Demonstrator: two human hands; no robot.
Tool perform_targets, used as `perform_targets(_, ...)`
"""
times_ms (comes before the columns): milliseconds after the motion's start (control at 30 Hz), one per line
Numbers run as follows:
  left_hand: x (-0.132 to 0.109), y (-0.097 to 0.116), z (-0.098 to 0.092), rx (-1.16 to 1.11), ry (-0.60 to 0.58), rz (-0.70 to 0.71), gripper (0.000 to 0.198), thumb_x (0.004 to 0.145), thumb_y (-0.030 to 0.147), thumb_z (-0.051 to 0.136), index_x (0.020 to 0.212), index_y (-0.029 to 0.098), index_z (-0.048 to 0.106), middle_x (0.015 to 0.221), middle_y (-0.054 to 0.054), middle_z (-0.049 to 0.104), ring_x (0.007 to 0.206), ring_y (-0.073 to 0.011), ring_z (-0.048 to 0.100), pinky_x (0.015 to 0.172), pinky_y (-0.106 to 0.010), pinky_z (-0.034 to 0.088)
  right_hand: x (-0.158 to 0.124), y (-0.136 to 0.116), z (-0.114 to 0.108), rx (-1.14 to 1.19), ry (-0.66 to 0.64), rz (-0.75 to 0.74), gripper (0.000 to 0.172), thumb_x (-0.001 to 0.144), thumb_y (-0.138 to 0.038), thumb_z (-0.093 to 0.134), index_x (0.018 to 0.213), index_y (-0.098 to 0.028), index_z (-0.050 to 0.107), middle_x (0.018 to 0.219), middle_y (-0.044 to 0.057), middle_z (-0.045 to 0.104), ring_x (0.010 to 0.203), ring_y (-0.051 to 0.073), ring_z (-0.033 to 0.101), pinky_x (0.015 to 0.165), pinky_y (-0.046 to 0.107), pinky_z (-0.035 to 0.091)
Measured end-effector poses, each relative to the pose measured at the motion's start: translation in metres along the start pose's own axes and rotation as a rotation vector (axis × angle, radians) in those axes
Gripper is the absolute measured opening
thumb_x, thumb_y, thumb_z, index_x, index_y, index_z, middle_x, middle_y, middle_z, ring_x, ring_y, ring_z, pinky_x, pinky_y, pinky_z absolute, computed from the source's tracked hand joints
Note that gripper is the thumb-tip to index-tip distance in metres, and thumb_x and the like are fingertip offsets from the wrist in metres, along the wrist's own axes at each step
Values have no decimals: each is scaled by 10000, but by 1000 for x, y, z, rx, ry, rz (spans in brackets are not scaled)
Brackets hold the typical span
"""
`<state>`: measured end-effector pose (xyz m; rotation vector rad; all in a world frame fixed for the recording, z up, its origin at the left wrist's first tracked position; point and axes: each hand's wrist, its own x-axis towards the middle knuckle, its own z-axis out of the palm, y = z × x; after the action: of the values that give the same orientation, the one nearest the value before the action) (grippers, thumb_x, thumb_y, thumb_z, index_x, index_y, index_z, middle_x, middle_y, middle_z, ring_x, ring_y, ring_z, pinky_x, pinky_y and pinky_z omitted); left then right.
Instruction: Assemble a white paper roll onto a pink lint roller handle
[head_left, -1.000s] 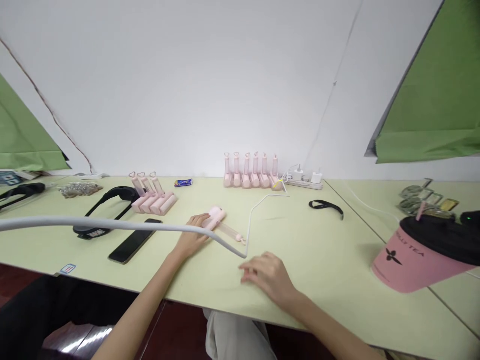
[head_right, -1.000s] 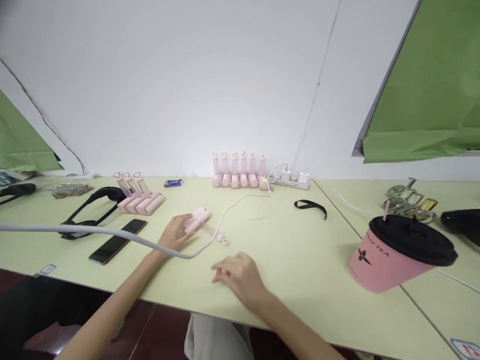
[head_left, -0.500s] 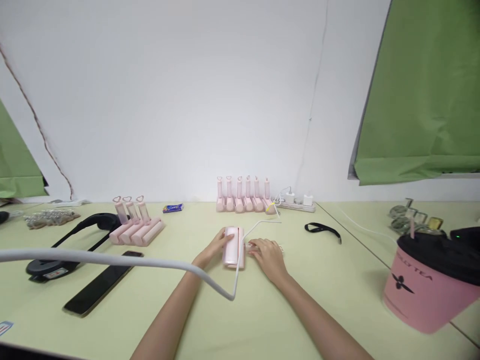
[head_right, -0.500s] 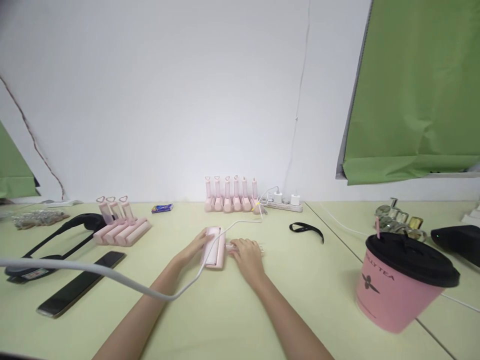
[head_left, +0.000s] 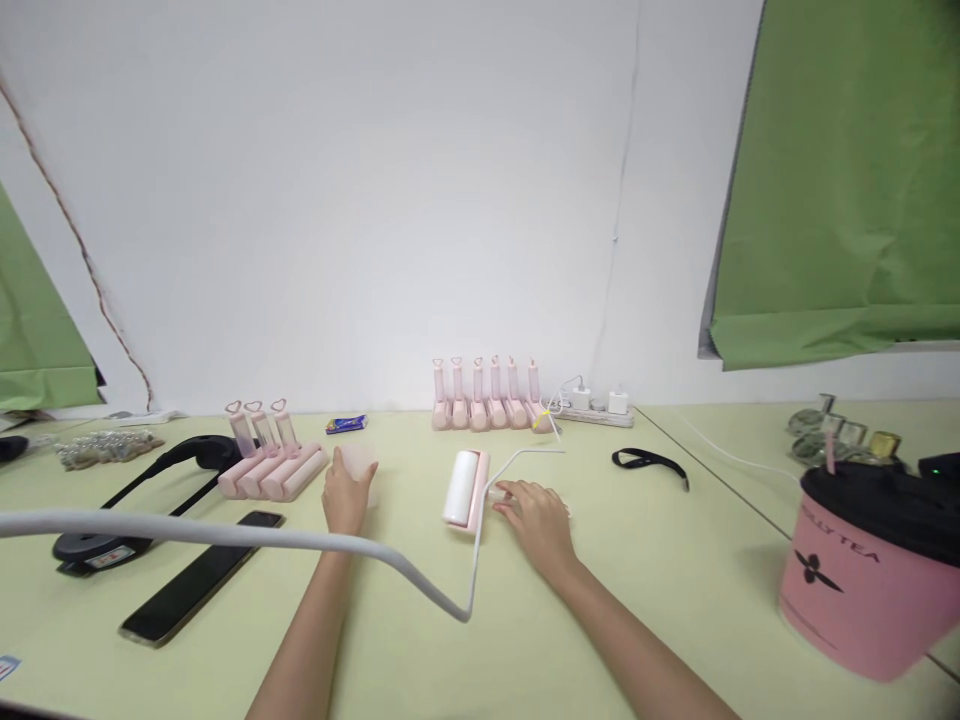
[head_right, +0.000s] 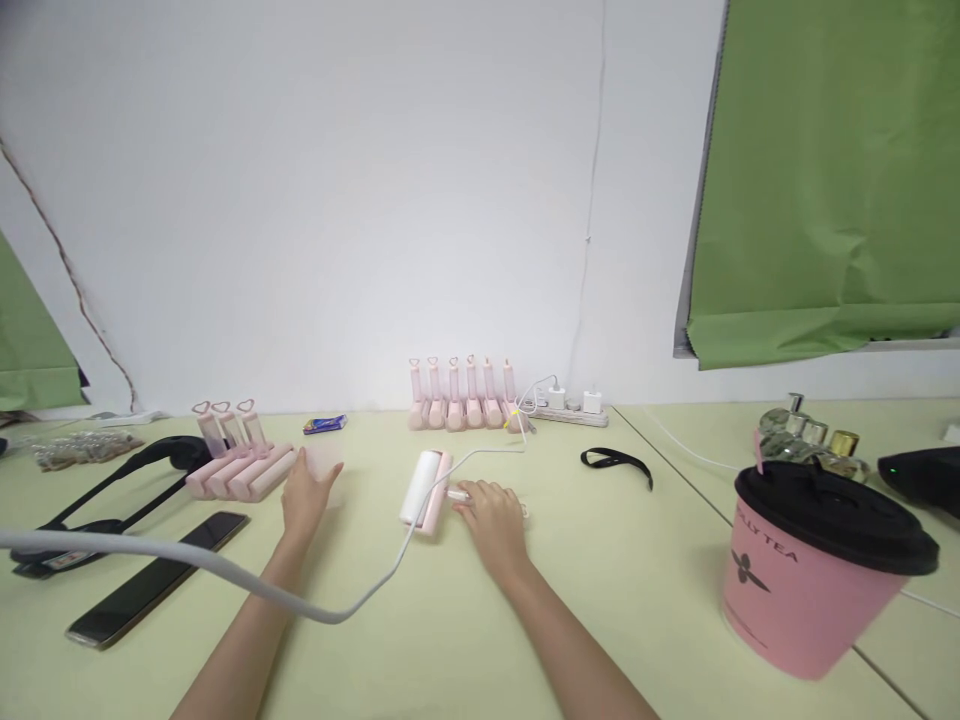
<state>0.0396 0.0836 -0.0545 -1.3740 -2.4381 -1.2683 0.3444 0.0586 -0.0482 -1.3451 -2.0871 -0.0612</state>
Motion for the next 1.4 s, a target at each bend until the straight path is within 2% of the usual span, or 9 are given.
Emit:
perform_targets(167,-12,3,0,348,14,133,625,782,329,532,1276,-23,380,1302,-292,346,1231,-403,295,951,-541,291,-5,-12,5,-55,-55,-144,182,819,-291,564,997,-265,589,898,-1,624,838,164,524,729,308,294)
perform_targets(300,-24,29,5,32,38,271,579,837,404,420,1283,35,389,1420,-222,183,1335,-338,67,1007,-577,151,-4,-12,8,-81,-27,-164,192,818,-285,568,1006,-252,582,897,8,620,826,164,517,720,305,285)
perform_targets(467,-63,74,19,-876,-819,26,607,789,564,432,1244,164,406,1154,-140,544,982,-219,565,838,-369,448,-4,-12,5,-123,-21,-176,202,825,-300,556,1023,-260,569,916,10,616,834,163,520,727,302,289)
perform_targets(533,-76,83,24,-946,-909,-89,604,666,507,620,1102,116,471,971,-130,604,797,-196,597,720,-333,481,-2,-13,3,-172,-27,-149,227,831,-326,543,1044,-249,562,972,29,608,871,173,524,747,304,298)
perform_targets(700,-77,88,14,-767,-594,158,410,589,349,688,887,117,530,790,-43,578,706,-141,537,652,-262,443,7,-16,-3,-332,-237,-7,356,832,-493,465,836,-160,591,770,78,621,732,205,574,641,292,332)
perform_targets(900,-89,104,-5,-683,-285,357,482,627,353,654,1046,166,504,915,-31,594,790,-138,550,730,-259,427,17,-19,-11,-392,-288,29,263,859,-346,426,826,-167,617,737,95,622,706,200,590,587,256,318)
perform_targets(1133,-53,72,-7,-1074,-715,-160,497,605,466,629,925,111,493,717,-58,589,544,-154,558,521,-285,459,17,9,-16,-87,-339,180,269,800,-298,435,697,-152,637,708,75,629,656,140,558,560,222,293)
perform_targets(1267,-10,35,-20,-961,-299,-242,555,595,494,642,976,122,485,843,-90,603,653,-184,594,614,-322,483,18,46,-38,-128,-163,515,270,799,-310,413,720,-168,628,717,69,621,661,157,547,544,232,281)
perform_targets(1400,-12,31,-13,-259,51,-118,637,662,549,593,1136,149,447,937,-126,599,889,-284,576,752,-406,442,13,46,-43,-250,-141,330,204,784,-225,436,884,-159,601,810,82,607,766,187,545,625,253,331)
